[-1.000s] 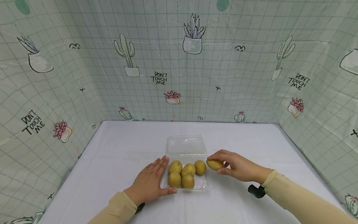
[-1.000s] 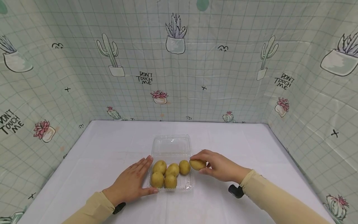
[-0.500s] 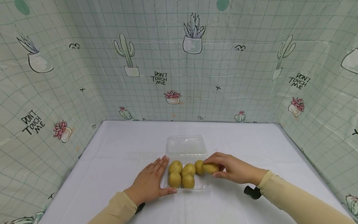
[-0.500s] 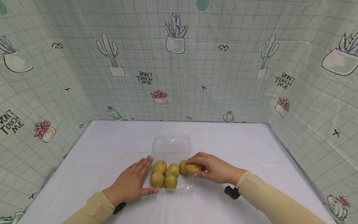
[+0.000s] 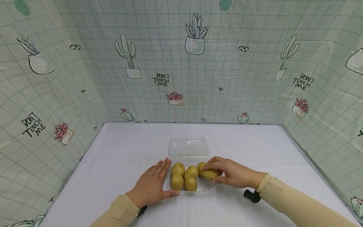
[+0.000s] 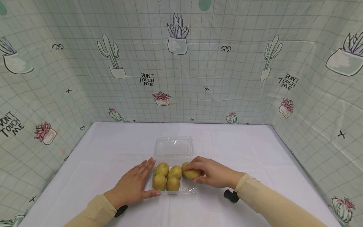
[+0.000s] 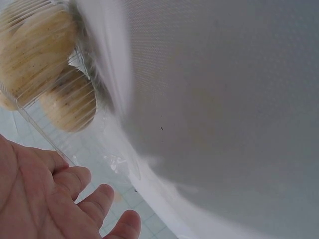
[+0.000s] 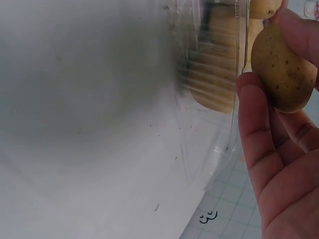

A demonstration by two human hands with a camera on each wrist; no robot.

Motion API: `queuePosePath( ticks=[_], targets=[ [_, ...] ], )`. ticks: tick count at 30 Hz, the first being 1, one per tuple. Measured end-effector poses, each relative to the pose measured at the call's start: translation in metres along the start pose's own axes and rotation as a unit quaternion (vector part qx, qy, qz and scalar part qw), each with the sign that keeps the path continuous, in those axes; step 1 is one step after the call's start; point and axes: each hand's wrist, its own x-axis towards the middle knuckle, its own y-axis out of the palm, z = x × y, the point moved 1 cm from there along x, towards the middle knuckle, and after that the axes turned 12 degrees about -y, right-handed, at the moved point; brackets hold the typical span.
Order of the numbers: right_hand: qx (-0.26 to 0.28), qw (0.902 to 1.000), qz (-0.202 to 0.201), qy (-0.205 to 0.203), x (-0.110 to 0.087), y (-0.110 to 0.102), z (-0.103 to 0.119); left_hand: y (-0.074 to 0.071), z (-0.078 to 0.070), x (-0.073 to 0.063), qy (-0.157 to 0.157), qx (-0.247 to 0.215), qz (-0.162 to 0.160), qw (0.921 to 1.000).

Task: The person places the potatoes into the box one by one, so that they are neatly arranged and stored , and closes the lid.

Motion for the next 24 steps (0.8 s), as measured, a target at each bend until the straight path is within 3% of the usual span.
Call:
queuePosePath(
  ticks=[9, 24],
  targets=[
    [-0.025, 0.9996, 0.009, 0.01, 0.0011, 0.0011, 0.0016, 0.0016, 0.0007, 0.0, 0.002, 0.003, -0.005, 1.0],
    [-0.004, 0.9991, 0.031, 0.029, 0.0042, 0.0067, 0.001, 0.0023, 0.0011, 0.0009, 0.0, 0.004, -0.001, 1.0]
  ],
)
